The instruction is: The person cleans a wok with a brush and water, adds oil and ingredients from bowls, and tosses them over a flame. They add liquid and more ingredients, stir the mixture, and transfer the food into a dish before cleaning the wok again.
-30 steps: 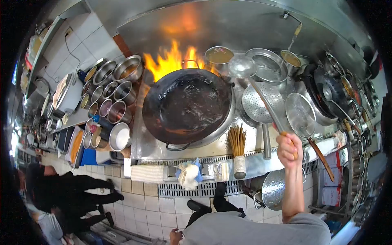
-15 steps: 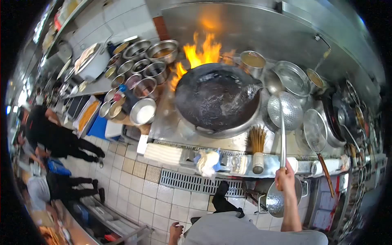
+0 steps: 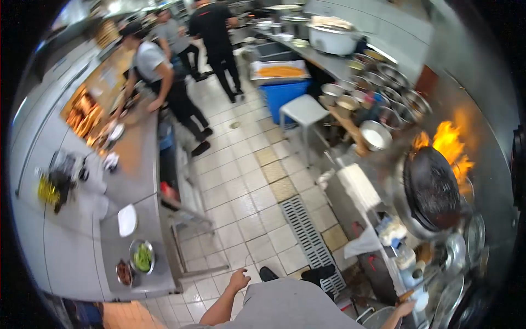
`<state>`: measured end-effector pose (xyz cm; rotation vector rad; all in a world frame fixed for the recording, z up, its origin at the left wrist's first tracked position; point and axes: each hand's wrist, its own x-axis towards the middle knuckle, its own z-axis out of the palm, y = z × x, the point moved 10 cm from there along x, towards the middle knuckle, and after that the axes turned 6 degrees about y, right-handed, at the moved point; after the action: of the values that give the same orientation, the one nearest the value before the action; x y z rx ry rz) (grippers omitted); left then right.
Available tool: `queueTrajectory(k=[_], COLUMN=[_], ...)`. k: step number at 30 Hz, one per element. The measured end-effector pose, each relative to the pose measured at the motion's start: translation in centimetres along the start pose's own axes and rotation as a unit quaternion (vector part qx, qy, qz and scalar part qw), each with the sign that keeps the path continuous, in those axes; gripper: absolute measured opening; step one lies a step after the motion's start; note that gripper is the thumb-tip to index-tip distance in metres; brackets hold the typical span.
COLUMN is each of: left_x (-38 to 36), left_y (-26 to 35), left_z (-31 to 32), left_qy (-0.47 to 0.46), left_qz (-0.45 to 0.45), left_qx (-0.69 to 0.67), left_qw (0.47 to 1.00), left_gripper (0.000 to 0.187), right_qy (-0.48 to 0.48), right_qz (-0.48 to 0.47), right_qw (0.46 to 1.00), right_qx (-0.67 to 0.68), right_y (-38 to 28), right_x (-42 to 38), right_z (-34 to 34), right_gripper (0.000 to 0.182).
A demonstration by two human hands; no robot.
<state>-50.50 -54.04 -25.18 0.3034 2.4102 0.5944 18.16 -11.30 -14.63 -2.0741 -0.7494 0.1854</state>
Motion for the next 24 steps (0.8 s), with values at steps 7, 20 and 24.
queueTrajectory(k=[7, 20, 24], left_x=[-1.7, -9.4, -13.9], left_y=[-2.4, -14.8, -22.2], left_z=[-5.3, -22.6, -25.0], left_qy=[0.089, 0.441, 0.529], left_qz=[0.023, -0.115, -0.198], left_qx=[-0.09, -0.581, -0.674], left_qw=[0.992, 0.674, 0.475], left_gripper=[0.046, 0.024, 0.017], right_qy=[-0.281, -0.625, -0.646], right_qz=[0.002, -0.063, -0.001], right_qw=[0.954, 0.774, 0.761], right_qx=[-0.102, -0.078, -0.055], right_y=[9.3, -4.2, -7.8], right_x=[-17.3, -33.1, -34.2], right_z=[7.9, 26.5, 25.8], right_gripper=[0.027, 0.018, 0.016])
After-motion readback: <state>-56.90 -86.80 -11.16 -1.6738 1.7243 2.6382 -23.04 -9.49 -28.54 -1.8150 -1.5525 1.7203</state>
